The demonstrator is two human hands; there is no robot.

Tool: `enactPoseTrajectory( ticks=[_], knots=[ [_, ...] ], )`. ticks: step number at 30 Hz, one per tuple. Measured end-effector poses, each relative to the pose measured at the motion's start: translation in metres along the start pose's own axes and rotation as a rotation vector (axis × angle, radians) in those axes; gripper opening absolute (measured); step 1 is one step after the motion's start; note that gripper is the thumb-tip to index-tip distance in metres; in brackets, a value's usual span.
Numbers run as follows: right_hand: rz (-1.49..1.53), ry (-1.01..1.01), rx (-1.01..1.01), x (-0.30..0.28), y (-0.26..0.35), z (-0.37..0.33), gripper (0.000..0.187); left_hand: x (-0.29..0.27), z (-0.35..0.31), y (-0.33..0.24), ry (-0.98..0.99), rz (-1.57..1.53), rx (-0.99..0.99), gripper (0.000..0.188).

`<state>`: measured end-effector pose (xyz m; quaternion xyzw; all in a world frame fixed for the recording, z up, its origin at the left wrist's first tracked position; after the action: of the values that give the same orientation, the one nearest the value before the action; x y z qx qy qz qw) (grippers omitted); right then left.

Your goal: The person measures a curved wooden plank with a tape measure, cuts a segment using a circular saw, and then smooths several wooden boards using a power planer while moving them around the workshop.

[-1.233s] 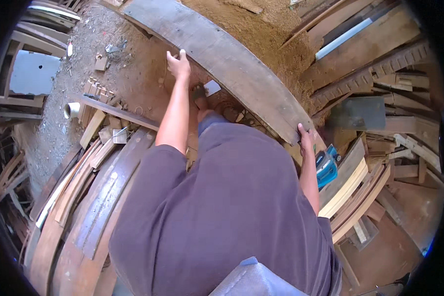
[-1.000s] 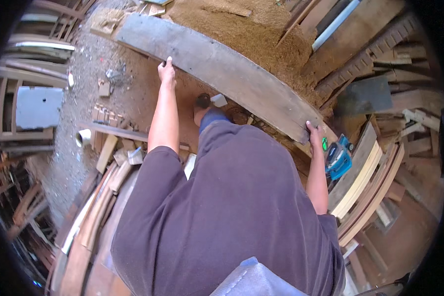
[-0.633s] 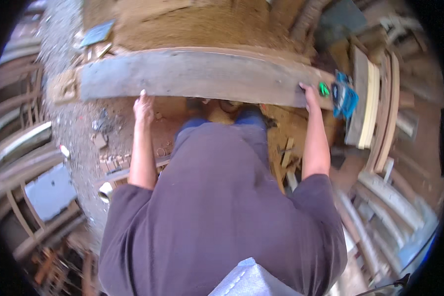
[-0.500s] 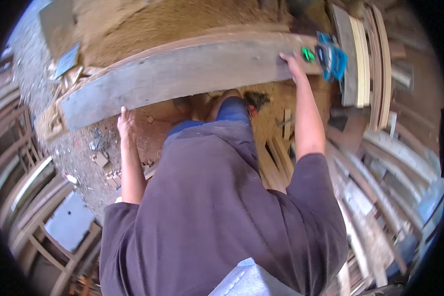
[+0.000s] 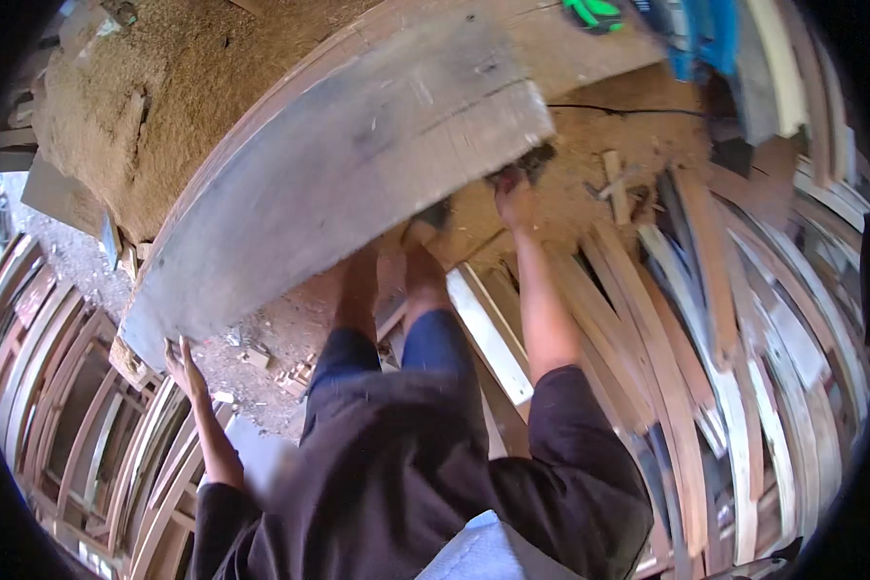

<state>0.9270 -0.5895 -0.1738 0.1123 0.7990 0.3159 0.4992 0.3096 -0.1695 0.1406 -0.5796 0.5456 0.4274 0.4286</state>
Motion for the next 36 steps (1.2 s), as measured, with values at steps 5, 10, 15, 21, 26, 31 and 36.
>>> enactPoseTrajectory(
  ticks=[5,10,15,21,26,31,36],
  knots=[
    [-0.541,0.345,0.035,0.132,-0.201,0.031,0.071,0.035,0.028,-0.002,0.081,-0.176,-0.017,0.072],
    [-0.604,0.372,0.148,0.173,-0.225,0.072,0.063,-0.007,0.045,0.037,0.149,-0.294,-0.216,0.076],
    [-0.624,0.359,0.146,0.126,-0.238,0.072,0.055,-0.007,0.031,0.036,0.179,-0.227,-0.193,0.088],
    [-0.619,0.343,0.006,-0.038,-0.208,0.033,0.046,-0.008,0.032,-0.017,0.135,0.073,0.144,0.072],
    [-0.2,0.354,0.091,-0.142,-0.06,-0.073,0.036,-0.034,0.046,-0.025,0.236,0.148,-0.077,0.075],
    [0.645,0.103,0.394,-0.174,0.096,-0.226,0.021,-0.012,0.077,0.004,-0.216,-0.087,0.359,0.069],
    [0.432,-0.478,0.176,-0.164,0.203,-0.381,0.03,-0.004,0.102,0.019,-0.455,-0.01,0.49,0.068]
  ],
)
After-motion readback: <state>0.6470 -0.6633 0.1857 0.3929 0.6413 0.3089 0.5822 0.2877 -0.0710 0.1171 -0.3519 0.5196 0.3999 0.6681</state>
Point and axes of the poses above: each hand's wrist, its own z-axis towards the middle knuckle, its own x-axis out of the palm, y = z × x, the point moved 2 cm from there along z, towards the middle knuckle, and after that the axes turned 7 degrees about z, right-handed, at the moved point
